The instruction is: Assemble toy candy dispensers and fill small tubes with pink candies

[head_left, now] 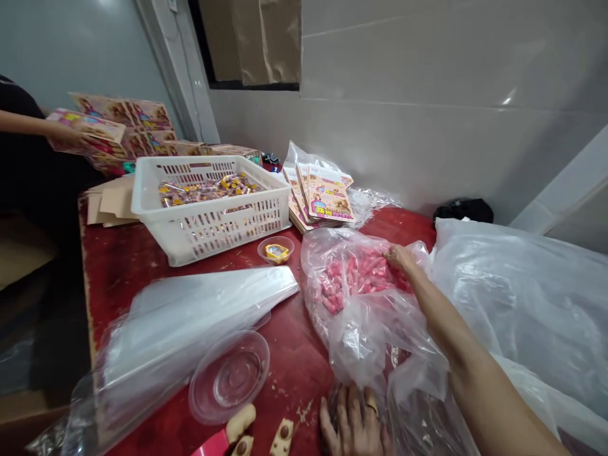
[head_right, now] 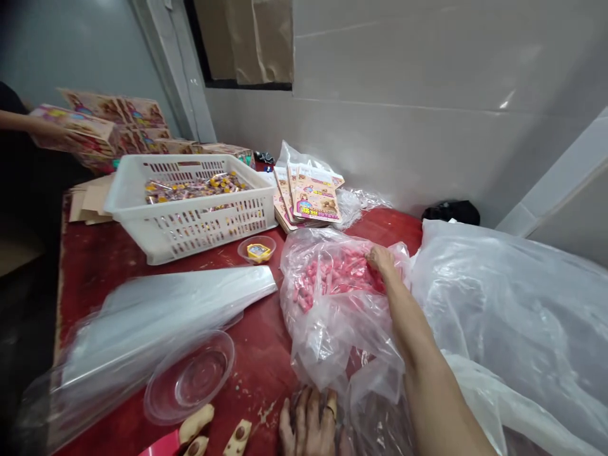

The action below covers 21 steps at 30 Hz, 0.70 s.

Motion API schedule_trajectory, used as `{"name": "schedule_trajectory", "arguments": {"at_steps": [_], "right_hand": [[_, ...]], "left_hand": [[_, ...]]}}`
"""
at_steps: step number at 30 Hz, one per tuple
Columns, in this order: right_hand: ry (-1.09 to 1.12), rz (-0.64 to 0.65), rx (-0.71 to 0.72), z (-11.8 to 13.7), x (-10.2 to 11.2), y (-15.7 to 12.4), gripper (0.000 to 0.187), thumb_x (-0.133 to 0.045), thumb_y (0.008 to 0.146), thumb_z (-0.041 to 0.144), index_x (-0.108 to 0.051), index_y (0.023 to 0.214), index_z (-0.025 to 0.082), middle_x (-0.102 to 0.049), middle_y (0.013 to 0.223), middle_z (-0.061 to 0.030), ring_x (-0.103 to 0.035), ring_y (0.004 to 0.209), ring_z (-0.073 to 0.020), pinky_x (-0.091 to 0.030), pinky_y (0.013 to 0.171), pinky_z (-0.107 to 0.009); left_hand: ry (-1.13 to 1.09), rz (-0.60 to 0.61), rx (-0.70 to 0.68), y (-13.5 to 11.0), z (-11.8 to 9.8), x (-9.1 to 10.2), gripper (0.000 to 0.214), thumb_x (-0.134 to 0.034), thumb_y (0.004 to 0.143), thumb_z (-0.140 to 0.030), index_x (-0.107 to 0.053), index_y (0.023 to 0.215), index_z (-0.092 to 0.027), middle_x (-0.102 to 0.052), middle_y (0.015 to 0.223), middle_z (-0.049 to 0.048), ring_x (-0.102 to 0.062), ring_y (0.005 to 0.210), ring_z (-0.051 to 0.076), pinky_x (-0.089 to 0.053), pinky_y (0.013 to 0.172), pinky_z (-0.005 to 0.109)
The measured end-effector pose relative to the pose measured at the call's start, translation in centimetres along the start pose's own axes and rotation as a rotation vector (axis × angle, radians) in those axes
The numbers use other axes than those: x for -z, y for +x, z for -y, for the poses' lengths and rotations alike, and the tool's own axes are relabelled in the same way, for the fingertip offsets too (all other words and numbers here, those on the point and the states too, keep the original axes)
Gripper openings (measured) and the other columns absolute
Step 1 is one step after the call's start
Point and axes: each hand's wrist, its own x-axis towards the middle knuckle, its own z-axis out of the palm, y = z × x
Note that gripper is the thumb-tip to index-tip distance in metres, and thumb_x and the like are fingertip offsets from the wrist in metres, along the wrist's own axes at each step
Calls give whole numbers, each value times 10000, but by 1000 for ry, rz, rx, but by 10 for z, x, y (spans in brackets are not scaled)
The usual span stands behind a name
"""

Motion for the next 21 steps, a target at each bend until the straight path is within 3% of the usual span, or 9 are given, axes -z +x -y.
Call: {"name": "schedule_trajectory", "arguments": {"at_steps": [3, 5, 8, 11, 15, 18, 21], "right_hand": [[4, -63, -11, -4, -1, -9, 252, -535, 909, 385, -612, 945, 147, -627, 975, -47, -596, 897, -183, -477, 825, -395], [26, -155, -7, -4, 10, -18, 231, -525, 916, 361, -613, 918, 147, -628, 953, -41, -594, 886, -179, -470, 818, -387], [80, -331, 25, 0, 45, -32, 205, -473, 927, 290, -611, 883, 145, -628, 912, -44, -583, 856, -176, -443, 792, -354], [149, -515, 97, 4, 96, -52, 214, -423, 907, 253, -599, 833, 158, -620, 855, -52, -558, 803, -178, -405, 733, -308], [264, -720, 231, 7, 154, -102, 273, -336, 914, 311, -546, 795, 181, -573, 779, -26, -515, 721, -157, -382, 669, -271], [332, -805, 330, 9, 171, -136, 307, -305, 930, 376, -515, 802, 193, -548, 779, -14, -501, 714, -144, -390, 671, -257], [344, -818, 369, 10, 175, -141, 282, -327, 919, 366, -516, 795, 198, -548, 774, -15, -502, 718, -147, -404, 692, -266]], "left_hand": [[-1, -7, -8, 5, -1, 6, 347, -485, 805, -410, -667, 1040, -233, -667, 999, 131, -540, 1012, 327, -291, 962, 585], [-9, -2, -7, 9, -3, 12, 329, -491, 801, -347, -660, 1051, -214, -660, 1020, 137, -534, 1022, 326, -299, 960, 583], [-26, 19, 27, 15, -5, 21, 332, -507, 771, -243, -648, 1067, -190, -636, 1078, 142, -522, 1056, 320, -308, 972, 573], [12, 43, 72, 21, -6, 30, 312, -504, 754, -186, -651, 1028, -156, -621, 1062, 147, -522, 1051, 312, -366, 944, 528], [60, 42, 102, 28, -8, 43, 222, -475, 772, -159, -656, 897, -127, -609, 932, 139, -530, 961, 298, -410, 899, 495], [54, 59, 109, 34, -12, 53, 204, -437, 808, -159, -634, 757, -141, -583, 794, 118, -519, 854, 282, -412, 878, 508], [35, 42, 139, 38, -15, 57, 227, -460, 840, -262, -634, 818, -118, -582, 871, 153, -507, 908, 303, -413, 869, 510]]}}
